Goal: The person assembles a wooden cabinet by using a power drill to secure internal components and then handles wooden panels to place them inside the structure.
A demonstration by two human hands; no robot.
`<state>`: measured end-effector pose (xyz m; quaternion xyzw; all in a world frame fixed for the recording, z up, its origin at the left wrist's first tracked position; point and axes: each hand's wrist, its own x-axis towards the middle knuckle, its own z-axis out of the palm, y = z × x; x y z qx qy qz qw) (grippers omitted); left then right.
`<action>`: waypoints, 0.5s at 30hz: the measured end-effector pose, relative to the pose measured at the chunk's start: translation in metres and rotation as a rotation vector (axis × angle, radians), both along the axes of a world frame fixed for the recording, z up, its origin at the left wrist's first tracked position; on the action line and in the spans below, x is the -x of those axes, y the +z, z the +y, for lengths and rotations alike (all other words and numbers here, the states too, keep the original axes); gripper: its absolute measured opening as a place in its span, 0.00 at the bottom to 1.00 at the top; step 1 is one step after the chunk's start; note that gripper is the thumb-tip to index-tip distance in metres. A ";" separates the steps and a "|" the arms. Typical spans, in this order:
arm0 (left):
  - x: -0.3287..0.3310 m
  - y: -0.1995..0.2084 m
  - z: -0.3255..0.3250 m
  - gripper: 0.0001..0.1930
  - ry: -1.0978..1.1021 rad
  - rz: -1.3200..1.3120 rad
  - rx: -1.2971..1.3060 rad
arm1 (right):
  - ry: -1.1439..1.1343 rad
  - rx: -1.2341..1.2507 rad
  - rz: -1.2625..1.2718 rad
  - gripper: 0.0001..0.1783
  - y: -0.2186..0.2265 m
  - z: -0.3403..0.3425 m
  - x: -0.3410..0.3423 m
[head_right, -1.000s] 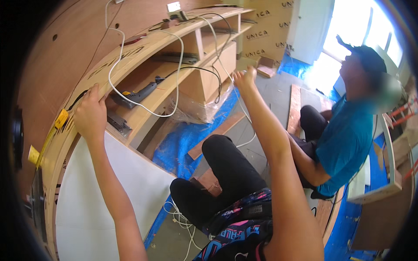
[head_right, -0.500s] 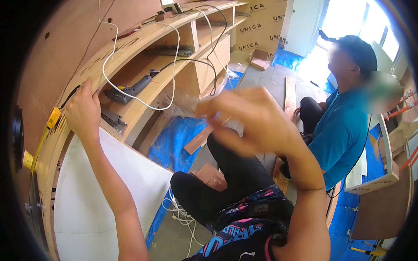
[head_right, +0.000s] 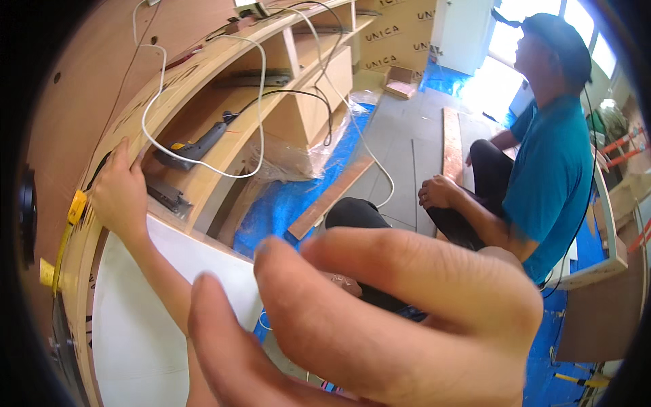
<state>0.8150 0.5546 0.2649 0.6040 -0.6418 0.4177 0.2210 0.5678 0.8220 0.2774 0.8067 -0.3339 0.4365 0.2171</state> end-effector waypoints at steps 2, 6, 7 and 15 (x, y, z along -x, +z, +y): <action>0.000 0.001 0.001 0.19 0.042 -0.005 0.066 | -0.032 -0.003 -0.004 0.11 -0.001 0.008 0.002; -0.001 0.001 0.001 0.19 -0.026 -0.011 0.044 | -0.271 0.023 -0.055 0.13 0.012 0.023 0.013; -0.001 0.000 0.001 0.19 -0.044 0.007 0.048 | -0.405 0.045 -0.077 0.13 0.011 0.020 0.022; -0.004 0.001 0.001 0.18 -0.051 -0.004 0.022 | -0.145 -0.808 0.094 0.30 -0.172 -0.104 0.086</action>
